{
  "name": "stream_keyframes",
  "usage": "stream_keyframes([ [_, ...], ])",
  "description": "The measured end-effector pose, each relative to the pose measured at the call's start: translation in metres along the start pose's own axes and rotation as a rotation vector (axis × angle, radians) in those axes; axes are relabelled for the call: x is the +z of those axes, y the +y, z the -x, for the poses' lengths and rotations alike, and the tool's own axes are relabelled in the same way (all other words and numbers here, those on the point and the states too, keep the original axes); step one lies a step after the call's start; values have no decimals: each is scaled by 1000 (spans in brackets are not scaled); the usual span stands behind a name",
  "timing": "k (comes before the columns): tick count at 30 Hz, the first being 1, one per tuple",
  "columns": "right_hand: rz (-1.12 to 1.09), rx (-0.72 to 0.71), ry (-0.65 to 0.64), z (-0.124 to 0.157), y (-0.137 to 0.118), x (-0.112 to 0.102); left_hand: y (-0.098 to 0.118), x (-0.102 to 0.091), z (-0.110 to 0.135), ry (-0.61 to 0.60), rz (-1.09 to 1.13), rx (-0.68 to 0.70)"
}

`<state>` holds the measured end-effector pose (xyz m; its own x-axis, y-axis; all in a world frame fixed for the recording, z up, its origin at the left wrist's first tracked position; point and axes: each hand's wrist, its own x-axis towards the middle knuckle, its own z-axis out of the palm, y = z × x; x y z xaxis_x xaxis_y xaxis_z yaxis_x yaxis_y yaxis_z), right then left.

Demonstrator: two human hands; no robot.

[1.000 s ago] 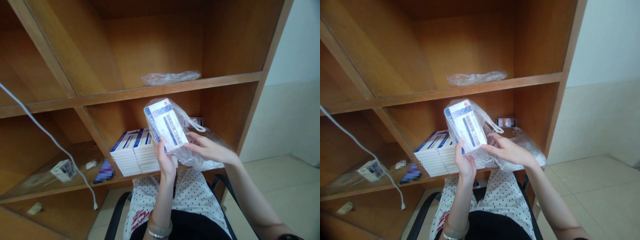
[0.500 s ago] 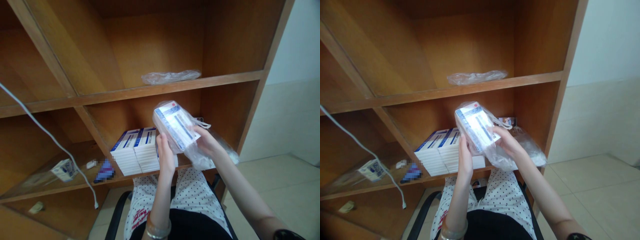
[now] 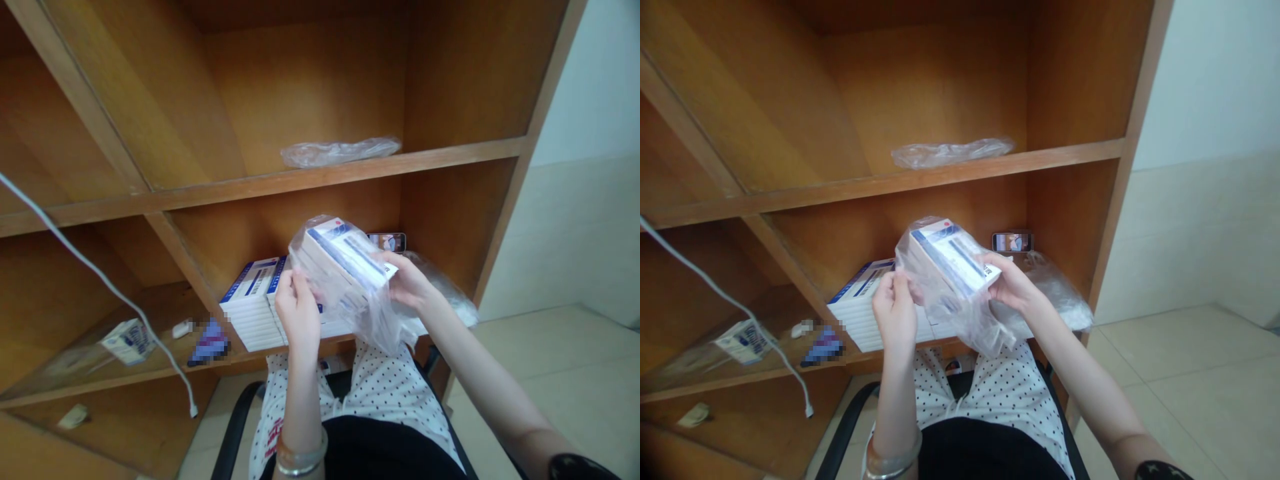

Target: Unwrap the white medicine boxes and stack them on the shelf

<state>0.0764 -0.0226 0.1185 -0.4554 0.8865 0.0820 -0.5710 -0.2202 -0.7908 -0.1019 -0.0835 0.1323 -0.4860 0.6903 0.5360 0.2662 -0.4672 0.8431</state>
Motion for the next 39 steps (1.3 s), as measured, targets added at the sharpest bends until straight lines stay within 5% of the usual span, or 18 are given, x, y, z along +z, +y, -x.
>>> stream_keyframes([
  [8, 74, 155, -129, -6, -3, -16, -7, -19, -19, 375, 274, 92],
  [16, 112, 215, -212, -11, -6, -27, -4, -23, -20, 599, 250, 156],
  [23, 89, 152, -93, -12, -16, -35, 1, -23, -16, 595, 235, 344],
  [31, 162, 101, 83, -23, 14, -13, 3, -24, -15, 589, 207, 315],
  [39, 401, 69, 33, -27, 25, -3, 0, -25, -17, 603, 197, 273],
])
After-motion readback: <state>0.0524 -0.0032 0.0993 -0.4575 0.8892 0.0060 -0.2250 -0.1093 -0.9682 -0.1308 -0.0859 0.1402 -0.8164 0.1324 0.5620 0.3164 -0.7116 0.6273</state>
